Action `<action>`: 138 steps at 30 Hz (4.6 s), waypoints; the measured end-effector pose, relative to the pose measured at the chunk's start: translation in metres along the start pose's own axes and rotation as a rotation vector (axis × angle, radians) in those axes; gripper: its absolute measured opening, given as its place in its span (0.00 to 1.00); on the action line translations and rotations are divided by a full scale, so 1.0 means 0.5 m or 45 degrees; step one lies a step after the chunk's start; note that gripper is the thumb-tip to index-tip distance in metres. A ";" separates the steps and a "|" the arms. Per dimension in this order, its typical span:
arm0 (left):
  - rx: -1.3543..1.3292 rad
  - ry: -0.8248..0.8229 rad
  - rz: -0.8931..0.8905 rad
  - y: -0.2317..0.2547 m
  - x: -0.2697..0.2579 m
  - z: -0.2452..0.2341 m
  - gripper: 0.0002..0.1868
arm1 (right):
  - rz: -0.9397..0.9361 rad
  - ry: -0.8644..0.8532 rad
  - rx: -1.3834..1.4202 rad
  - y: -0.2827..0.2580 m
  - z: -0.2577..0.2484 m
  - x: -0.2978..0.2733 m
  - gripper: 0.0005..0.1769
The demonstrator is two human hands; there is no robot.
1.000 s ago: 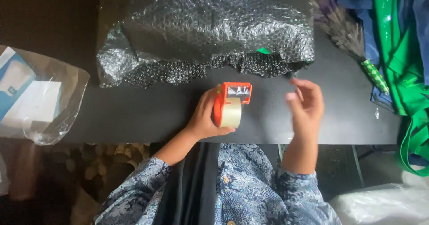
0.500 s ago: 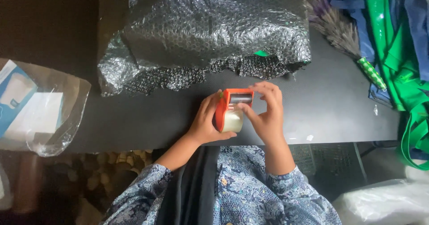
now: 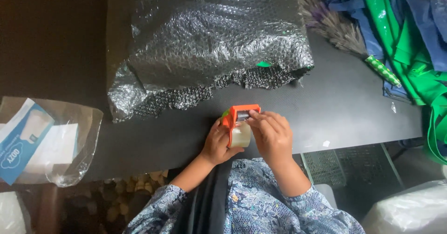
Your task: Wrapping a green pillow in black bubble wrap and securing it with tape from a dispenser.
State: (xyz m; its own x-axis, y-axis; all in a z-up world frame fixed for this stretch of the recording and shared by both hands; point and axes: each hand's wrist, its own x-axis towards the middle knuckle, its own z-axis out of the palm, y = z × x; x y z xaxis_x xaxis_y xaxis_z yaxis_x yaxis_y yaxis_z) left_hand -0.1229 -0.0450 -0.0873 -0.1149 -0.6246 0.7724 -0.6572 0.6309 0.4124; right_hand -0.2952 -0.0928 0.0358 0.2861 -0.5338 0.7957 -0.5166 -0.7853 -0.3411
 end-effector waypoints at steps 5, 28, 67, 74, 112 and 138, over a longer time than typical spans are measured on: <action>0.135 -0.180 -0.010 -0.014 -0.028 0.015 0.33 | -0.028 -0.052 -0.144 -0.033 -0.019 0.016 0.07; 0.058 -0.215 -0.224 0.036 0.028 -0.003 0.32 | -0.296 -0.692 0.199 -0.003 -0.130 0.066 0.08; -0.144 -0.086 -0.065 -0.025 -0.034 0.028 0.31 | 1.300 -0.903 1.371 0.260 0.099 0.062 0.14; -0.129 -0.085 0.073 -0.011 -0.006 -0.001 0.34 | 1.662 -0.295 0.965 0.403 0.088 -0.122 0.17; -0.308 -0.290 -0.299 0.023 0.025 -0.035 0.36 | 1.777 1.884 -0.126 0.731 -0.309 -0.505 0.31; 0.105 -0.446 -0.059 0.058 -0.040 0.014 0.25 | 0.146 -0.124 0.208 0.094 -0.088 -0.077 0.09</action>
State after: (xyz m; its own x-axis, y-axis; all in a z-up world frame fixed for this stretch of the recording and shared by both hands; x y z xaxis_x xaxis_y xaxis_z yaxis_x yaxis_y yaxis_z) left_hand -0.1447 -0.0176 -0.0940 -0.3224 -0.7802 0.5360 -0.7240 0.5680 0.3913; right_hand -0.3658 -0.0952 0.0111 0.3137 -0.6445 0.6973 -0.4153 -0.7536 -0.5096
